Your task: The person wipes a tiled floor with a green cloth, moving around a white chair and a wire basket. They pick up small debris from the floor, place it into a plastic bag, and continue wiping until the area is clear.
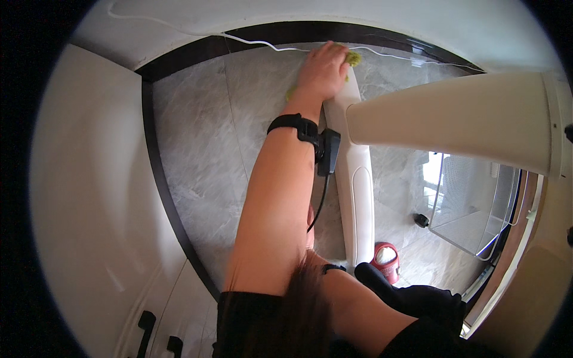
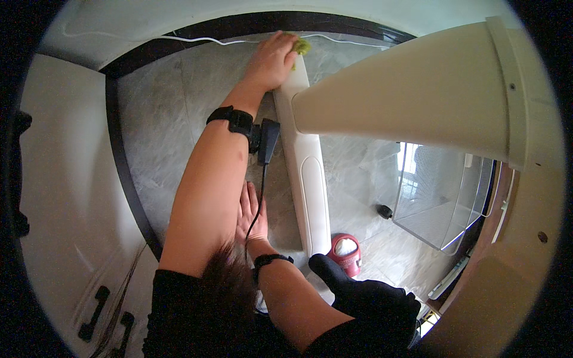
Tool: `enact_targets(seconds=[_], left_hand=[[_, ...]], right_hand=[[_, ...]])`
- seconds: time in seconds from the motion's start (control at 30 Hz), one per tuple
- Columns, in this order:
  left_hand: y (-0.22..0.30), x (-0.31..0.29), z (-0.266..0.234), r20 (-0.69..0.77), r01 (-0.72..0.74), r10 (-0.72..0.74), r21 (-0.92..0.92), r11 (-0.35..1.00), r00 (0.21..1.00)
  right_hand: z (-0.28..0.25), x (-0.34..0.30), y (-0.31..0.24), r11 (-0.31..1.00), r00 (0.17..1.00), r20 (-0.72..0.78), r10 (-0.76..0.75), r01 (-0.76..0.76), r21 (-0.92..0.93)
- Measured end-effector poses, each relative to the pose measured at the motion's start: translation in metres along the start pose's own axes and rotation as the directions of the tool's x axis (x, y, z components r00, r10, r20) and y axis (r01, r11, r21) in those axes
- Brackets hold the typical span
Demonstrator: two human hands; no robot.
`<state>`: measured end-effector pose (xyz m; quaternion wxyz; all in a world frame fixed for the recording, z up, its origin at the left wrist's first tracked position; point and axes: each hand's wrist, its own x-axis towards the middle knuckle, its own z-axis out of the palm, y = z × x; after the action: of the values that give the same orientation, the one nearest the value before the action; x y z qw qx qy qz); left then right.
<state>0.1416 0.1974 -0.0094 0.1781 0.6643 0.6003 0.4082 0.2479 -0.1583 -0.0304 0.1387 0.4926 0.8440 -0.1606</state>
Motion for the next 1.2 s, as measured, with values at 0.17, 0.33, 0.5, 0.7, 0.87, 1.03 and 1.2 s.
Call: enact_targets(seconds=[0.17,0.33,0.5,0.7,0.87,1.03,1.2], left_hand=[[0.000,-0.012,0.012,-0.231,0.113,-0.154,-0.183,0.977,0.961],[0.032,-0.094,-0.013,0.107,0.377,-0.363,-0.196,0.905,0.926],[0.058,-0.182,-0.080,0.736,-0.198,0.009,0.170,0.965,0.677],[0.094,-0.197,-0.144,0.450,0.555,-0.327,-0.629,0.544,0.831],[0.192,-0.110,-0.151,-0.134,0.012,-0.285,-0.890,0.456,0.949],[0.262,-0.018,-0.135,-0.432,-0.341,-0.017,-0.736,0.585,0.902],[0.199,-0.007,-0.089,-0.180,-0.101,-0.019,-0.632,0.768,0.983]], right_hand=[[-0.004,0.001,0.002,0.992,0.955,-0.295,-0.028,0.062,0.107],[-0.021,-0.003,0.002,0.960,0.946,0.317,0.060,-0.142,0.241],[-0.022,0.001,-0.004,0.993,0.968,-0.247,0.042,-0.014,0.113],[-0.016,-0.005,-0.003,0.980,0.969,-0.238,0.068,-0.020,0.198],[-0.002,-0.003,0.001,0.997,0.975,-0.222,0.016,0.000,0.074],[0.004,-0.006,0.001,0.991,0.968,-0.245,0.052,-0.019,0.135],[0.012,-0.013,0.002,0.962,0.985,-0.143,0.098,-0.057,0.267]])
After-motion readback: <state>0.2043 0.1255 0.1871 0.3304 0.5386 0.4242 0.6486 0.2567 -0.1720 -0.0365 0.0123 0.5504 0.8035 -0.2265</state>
